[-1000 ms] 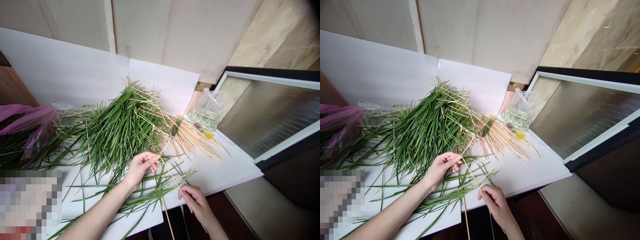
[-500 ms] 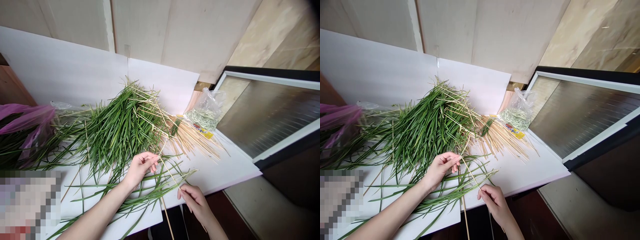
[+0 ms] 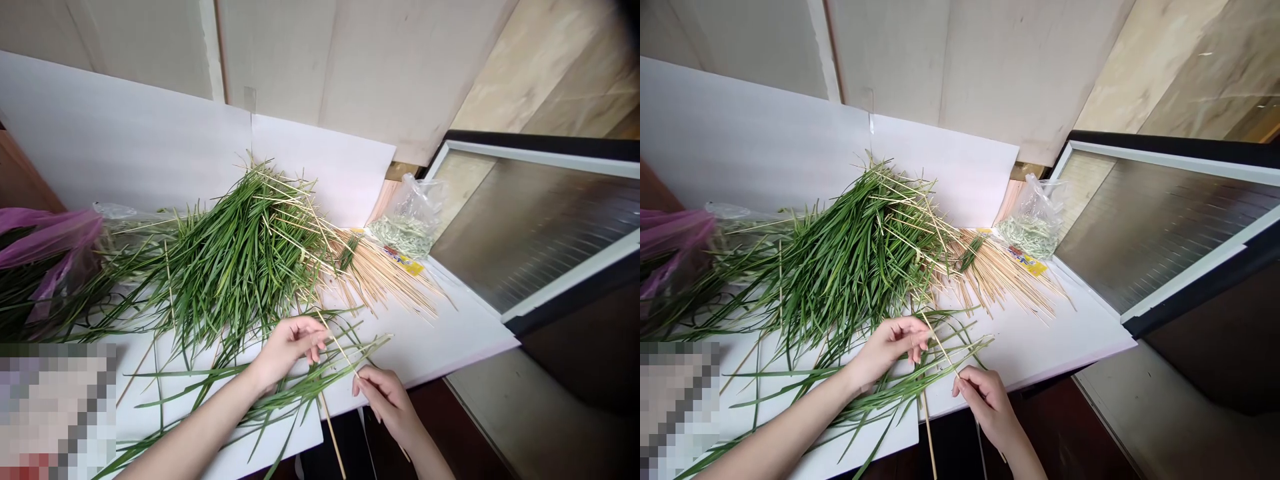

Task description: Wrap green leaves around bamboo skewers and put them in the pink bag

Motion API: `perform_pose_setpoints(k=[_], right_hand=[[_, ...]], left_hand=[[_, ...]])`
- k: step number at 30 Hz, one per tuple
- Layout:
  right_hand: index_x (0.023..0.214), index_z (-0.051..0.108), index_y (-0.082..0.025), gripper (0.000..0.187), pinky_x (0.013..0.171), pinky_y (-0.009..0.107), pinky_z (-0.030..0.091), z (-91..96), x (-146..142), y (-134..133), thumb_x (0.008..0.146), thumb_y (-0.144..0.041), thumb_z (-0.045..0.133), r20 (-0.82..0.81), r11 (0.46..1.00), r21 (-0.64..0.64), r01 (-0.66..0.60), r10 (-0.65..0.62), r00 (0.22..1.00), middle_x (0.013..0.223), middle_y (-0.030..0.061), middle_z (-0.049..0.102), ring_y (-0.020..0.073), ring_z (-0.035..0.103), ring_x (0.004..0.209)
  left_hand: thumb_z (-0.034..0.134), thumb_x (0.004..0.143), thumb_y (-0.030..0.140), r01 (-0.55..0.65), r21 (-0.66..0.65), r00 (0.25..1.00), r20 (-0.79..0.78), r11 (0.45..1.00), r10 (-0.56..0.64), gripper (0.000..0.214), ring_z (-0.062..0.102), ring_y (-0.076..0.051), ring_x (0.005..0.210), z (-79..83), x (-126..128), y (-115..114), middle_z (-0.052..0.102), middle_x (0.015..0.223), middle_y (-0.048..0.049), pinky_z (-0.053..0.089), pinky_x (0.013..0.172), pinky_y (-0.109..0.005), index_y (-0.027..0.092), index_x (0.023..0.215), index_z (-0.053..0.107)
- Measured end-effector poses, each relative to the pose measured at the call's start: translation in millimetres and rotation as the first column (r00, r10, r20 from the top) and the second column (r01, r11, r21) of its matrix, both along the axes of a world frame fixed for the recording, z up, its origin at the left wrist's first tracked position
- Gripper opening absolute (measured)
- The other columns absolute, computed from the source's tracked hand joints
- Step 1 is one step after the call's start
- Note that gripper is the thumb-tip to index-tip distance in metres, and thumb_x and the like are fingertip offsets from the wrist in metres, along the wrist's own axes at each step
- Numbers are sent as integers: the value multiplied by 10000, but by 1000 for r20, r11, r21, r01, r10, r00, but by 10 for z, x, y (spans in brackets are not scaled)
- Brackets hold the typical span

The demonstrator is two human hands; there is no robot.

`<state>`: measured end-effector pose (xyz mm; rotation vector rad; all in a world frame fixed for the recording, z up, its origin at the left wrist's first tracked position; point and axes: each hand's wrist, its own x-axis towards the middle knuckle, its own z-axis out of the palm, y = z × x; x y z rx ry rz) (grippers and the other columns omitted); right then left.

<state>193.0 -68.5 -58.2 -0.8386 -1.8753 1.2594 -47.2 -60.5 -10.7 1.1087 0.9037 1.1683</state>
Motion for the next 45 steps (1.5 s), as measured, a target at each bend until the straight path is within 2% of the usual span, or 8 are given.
perform_pose_setpoints(k=[3,5,8,15,26,36,41,45], right_hand=[[750,605,-187,429,449,271,197,-17,-1,1,1054,-471,500,-4,1000,5,9,-9,1000,498,-78,322,114,284,397],[748,605,-187,432,449,271,198,-19,1,-3,1051,-476,499,0,1000,0,11,-11,1000,501,-76,325,115,288,398],[747,607,-187,441,451,271,200,-9,4,-11,1047,-490,497,8,1000,-5,10,-10,1000,513,-70,337,118,296,403],[742,598,-191,480,453,270,208,29,0,-22,1034,-553,484,39,1000,-14,22,-21,999,548,-55,374,123,307,418],[741,595,-181,426,457,266,213,64,13,-20,1041,-472,508,37,998,-50,-28,30,999,601,-42,429,106,324,421],[739,606,-187,452,441,267,208,46,10,-19,1032,-513,495,45,999,-37,6,-4,999,554,-48,391,118,322,412],[732,606,-190,465,445,271,206,47,17,-24,1029,-529,494,59,999,-30,18,-16,998,516,-60,344,123,310,410],[735,606,-188,457,447,267,212,46,15,-20,1031,-518,496,48,999,-34,17,-15,999,525,-60,350,121,312,416]], left_hand=[[804,784,428,-132,-6,988,79,991,132,339,582,-87,537,70,-78,37,693,710,-24,488,522,-204,120,896,715],[809,782,419,-173,-17,979,111,985,173,350,579,-87,541,84,-108,51,699,715,-27,478,516,-199,119,934,713],[805,787,417,-171,-24,976,130,985,173,363,579,-94,545,66,-106,52,701,720,-33,471,511,-204,115,969,718],[804,790,416,-192,-34,960,198,981,195,330,558,-80,541,42,-98,60,700,743,-35,451,499,-194,116,914,745],[799,794,440,-106,-117,964,231,988,131,349,568,-77,561,88,-97,36,674,707,-20,438,519,-184,111,892,738],[843,746,395,-186,-107,955,214,977,205,307,531,-63,540,98,-99,47,659,707,-4,432,518,-186,120,804,719],[834,757,386,-189,-78,960,196,979,201,345,544,-80,546,68,-111,57,670,705,-8,437,520,-200,137,981,748],[791,797,429,-190,-28,970,152,981,192,345,553,-90,555,71,-95,50,671,727,-20,443,504,-205,135,972,745]])
